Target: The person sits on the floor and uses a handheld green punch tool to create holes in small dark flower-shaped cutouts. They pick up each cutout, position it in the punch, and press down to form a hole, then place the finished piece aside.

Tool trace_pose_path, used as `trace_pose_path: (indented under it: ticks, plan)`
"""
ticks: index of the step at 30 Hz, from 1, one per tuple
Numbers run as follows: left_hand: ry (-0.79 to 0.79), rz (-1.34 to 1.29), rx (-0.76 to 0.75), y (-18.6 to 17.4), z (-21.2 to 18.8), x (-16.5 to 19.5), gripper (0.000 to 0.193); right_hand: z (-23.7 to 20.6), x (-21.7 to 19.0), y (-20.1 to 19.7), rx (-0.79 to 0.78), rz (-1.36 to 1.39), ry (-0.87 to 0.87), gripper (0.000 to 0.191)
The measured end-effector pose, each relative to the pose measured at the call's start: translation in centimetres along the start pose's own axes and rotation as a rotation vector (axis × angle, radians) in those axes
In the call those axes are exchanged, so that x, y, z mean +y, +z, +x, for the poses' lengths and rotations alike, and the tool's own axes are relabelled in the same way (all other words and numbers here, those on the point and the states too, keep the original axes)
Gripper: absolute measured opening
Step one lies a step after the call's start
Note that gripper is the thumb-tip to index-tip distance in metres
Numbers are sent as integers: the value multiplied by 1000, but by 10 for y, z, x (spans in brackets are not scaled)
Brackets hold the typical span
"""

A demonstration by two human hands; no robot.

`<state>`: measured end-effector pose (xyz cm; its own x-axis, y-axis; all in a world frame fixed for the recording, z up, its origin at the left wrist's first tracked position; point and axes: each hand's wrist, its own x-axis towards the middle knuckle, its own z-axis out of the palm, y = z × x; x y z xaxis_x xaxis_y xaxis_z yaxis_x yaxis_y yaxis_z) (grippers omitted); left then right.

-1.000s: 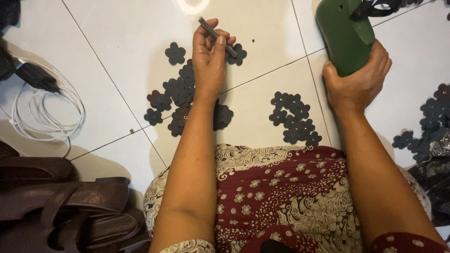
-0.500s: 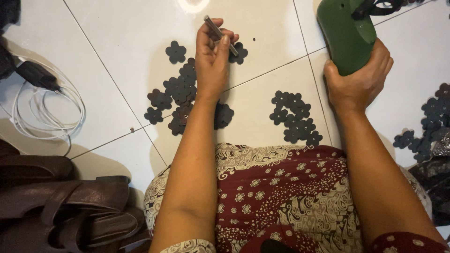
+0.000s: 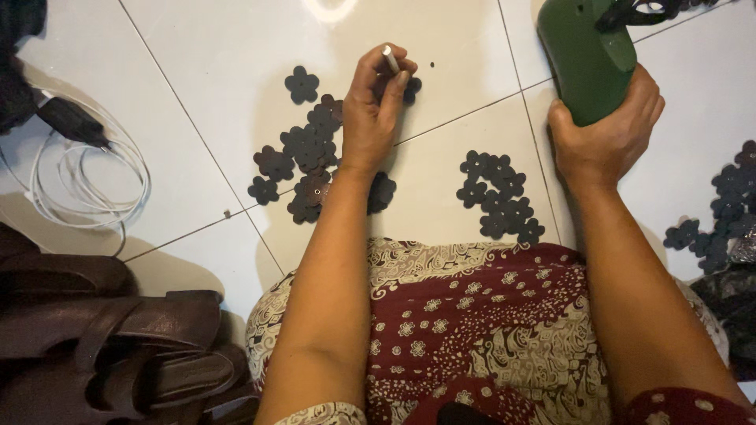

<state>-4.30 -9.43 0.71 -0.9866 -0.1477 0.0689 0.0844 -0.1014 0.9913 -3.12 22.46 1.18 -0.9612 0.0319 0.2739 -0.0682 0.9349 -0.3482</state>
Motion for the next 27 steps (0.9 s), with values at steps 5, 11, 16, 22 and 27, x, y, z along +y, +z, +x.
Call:
trace_pose_path:
  ticks: [5, 11, 16, 22, 27]
  plan:
    - [71, 74, 5, 4, -3, 4, 27, 5, -11, -7, -12, 23, 30, 73]
    - [81, 163, 0, 5, -4, 14, 29, 15, -29, -19, -76, 38, 52, 79]
    - [72, 258, 17, 7, -3, 20, 24, 22, -53, -33, -198, 109, 165, 77]
    - [66, 273, 14, 4, -3, 19, 23, 10, -105, -86, -181, 246, -133, 76]
    - [76, 248, -18, 4, -4, 14, 22, 20, -148, -83, 37, 1039, -146, 60]
